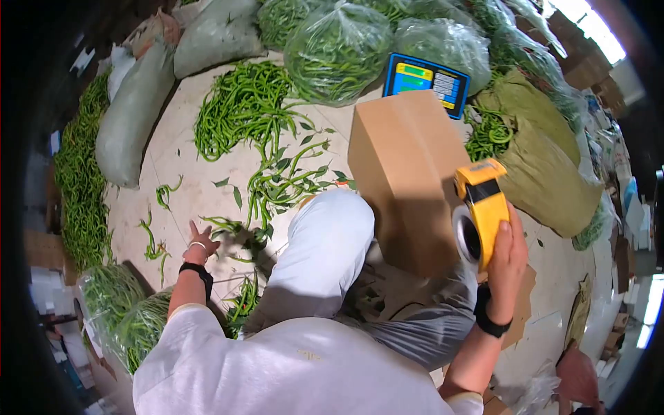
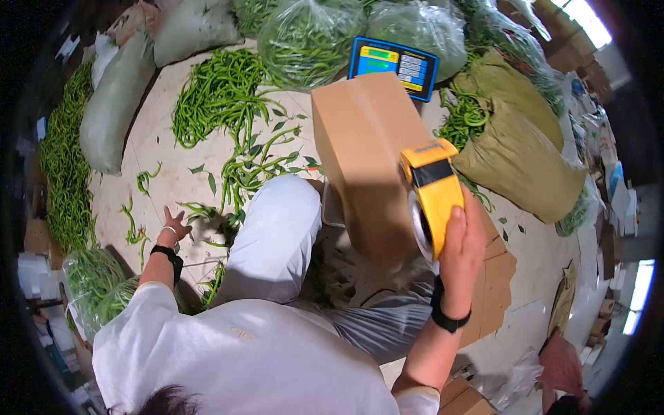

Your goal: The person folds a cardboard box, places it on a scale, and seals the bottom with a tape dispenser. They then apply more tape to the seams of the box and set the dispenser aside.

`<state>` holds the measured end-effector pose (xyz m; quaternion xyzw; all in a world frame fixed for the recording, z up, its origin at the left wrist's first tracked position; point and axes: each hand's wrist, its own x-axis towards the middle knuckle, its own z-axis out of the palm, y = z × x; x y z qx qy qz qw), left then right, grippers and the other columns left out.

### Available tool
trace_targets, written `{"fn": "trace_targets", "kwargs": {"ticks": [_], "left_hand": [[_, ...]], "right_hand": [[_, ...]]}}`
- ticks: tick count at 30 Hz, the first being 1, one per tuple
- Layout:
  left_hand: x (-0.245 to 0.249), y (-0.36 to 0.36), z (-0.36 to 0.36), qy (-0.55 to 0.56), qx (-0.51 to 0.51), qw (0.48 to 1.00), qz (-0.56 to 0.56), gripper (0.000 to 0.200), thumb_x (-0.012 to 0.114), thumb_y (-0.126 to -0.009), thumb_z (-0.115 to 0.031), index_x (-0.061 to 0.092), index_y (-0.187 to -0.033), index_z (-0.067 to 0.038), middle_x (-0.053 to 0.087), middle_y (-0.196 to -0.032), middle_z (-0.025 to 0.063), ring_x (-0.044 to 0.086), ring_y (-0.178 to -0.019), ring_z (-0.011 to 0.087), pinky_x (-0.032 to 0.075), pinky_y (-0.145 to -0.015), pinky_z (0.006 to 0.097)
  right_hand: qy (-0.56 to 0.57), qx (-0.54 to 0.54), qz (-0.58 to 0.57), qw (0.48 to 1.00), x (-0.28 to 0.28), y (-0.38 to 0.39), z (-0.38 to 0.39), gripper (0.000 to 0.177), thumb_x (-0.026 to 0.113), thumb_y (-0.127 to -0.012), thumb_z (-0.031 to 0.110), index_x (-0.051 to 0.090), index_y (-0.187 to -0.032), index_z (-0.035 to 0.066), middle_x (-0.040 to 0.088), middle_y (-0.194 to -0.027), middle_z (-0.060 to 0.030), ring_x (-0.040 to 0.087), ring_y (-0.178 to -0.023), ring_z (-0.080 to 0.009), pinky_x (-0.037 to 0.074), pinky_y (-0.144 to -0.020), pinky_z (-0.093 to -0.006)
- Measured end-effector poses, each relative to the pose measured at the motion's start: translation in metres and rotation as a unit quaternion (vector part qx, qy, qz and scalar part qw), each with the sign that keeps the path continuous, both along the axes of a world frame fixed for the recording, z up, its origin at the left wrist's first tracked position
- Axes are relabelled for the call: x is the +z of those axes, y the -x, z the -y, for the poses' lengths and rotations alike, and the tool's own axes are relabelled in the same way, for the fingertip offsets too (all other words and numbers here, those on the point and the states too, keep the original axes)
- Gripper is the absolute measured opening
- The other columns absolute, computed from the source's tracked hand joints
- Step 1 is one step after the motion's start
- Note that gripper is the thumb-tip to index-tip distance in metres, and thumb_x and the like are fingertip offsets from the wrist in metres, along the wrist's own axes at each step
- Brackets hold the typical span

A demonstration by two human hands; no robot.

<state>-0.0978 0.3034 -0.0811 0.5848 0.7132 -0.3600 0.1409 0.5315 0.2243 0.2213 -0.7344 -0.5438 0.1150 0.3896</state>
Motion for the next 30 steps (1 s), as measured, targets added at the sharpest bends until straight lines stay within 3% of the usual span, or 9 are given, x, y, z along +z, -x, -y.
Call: {"fn": "trace_targets", "kwargs": {"ticks": [2,5,11,16,19,22,24,29,30], "left_hand": [[0.101,-0.092,0.007,-0.210,0.062,0.974,-0.057,0.057,0.050,-0.085,-0.047,0.045,-0.135,-0.019,0.056,-0.126,0.0127,0.048,-0.121,0.0292,0.034,-0.102,0.0522],[0.087,-0.073,-0.049,-0.130,0.048,0.981,0.136,0.043,0.059,-0.081,-0.034,0.059,-0.121,-0.017,0.056,-0.126,0.0126,0.050,-0.118,0.0323,0.034,-0.101,0.0529],[0.192,-0.214,-0.096,-0.397,-0.122,0.763,0.495,0.039,0.059,-0.082,-0.025,0.060,-0.116,-0.005,0.062,-0.114,0.0171,0.058,-0.105,0.0314,0.045,-0.091,0.0364],[0.269,-0.358,-0.156,-0.261,-0.148,0.684,0.665,0.055,0.056,-0.087,-0.044,0.054,-0.125,-0.003,0.056,-0.124,0.0155,0.053,-0.114,0.0252,0.040,-0.096,0.0322],[0.221,-0.415,-0.252,-0.248,-0.146,0.711,0.642,0.070,0.056,-0.084,-0.055,0.048,-0.130,-0.003,0.054,-0.127,0.0150,0.051,-0.116,0.0258,0.037,-0.099,0.0327],[0.223,-0.458,-0.259,-0.155,-0.111,0.690,0.698,0.064,0.052,-0.089,-0.053,0.051,-0.127,-0.002,0.056,-0.124,0.0132,0.053,-0.113,0.0210,0.040,-0.097,0.0348],[0.210,-0.475,-0.274,0.153,0.127,0.716,0.669,0.059,0.050,-0.089,-0.053,0.053,-0.123,-0.005,0.060,-0.118,0.0130,0.059,-0.105,0.0215,0.047,-0.089,0.0381],[0.192,-0.485,-0.278,0.220,0.102,0.735,0.633,0.048,0.043,-0.094,-0.047,0.050,-0.128,-0.014,0.055,-0.126,0.0116,0.063,-0.097,0.0245,0.052,-0.079,0.0409],[0.217,-0.488,-0.249,0.150,0.064,0.743,0.649,0.040,0.045,-0.095,-0.039,0.056,-0.118,-0.008,0.060,-0.107,0.0098,0.062,-0.086,0.0206,0.051,-0.072,0.0349]], "right_hand": [[-0.030,0.018,-0.017,0.999,-0.002,-0.005,0.005,0.037,0.039,-0.096,0.021,0.052,-0.122,-0.002,0.059,-0.114,-0.0183,0.057,-0.104,-0.0274,0.041,-0.091,-0.0330],[-0.057,0.021,-0.007,0.998,-0.006,-0.011,0.010,0.037,0.039,-0.096,0.023,0.052,-0.122,0.000,0.060,-0.110,-0.0218,0.058,-0.101,-0.0331,0.043,-0.089,-0.0349],[-0.084,0.016,0.001,0.996,-0.017,-0.019,0.018,0.039,0.039,-0.096,0.027,0.052,-0.122,0.000,0.058,-0.114,-0.0234,0.056,-0.105,-0.0373,0.043,-0.089,-0.0389],[-0.104,0.025,-0.007,0.994,-0.029,-0.024,0.018,0.043,0.039,-0.096,0.029,0.049,-0.125,-0.001,0.058,-0.115,-0.0226,0.055,-0.108,-0.0361,0.042,-0.093,-0.0378],[-0.067,0.023,-0.066,0.995,-0.021,-0.021,0.020,0.041,0.040,-0.097,0.026,0.048,-0.126,-0.001,0.059,-0.114,-0.0213,0.056,-0.108,-0.0330,0.042,-0.093,-0.0363],[-0.175,0.059,-0.053,0.981,-0.045,-0.027,0.017,0.037,0.042,-0.098,0.023,0.049,-0.125,0.000,0.060,-0.113,-0.0191,0.058,-0.106,-0.0290,0.043,-0.091,-0.0352],[-0.170,0.063,-0.052,0.982,-0.039,-0.030,0.013,0.033,0.043,-0.098,0.019,0.051,-0.123,0.001,0.061,-0.111,-0.0153,0.058,-0.102,-0.0231,0.044,-0.088,-0.0329],[-0.121,0.010,-0.073,0.990,-0.027,-0.027,0.015,0.029,0.046,-0.096,0.016,0.054,-0.119,0.001,0.064,-0.097,-0.0136,0.061,-0.088,-0.0183,0.046,-0.080,-0.0291],[-0.106,0.002,-0.076,0.991,-0.025,-0.024,0.017,0.028,0.047,-0.095,0.016,0.055,-0.118,0.001,0.064,-0.095,-0.0130,0.061,-0.086,-0.0174,0.046,-0.079,-0.0288]]}}
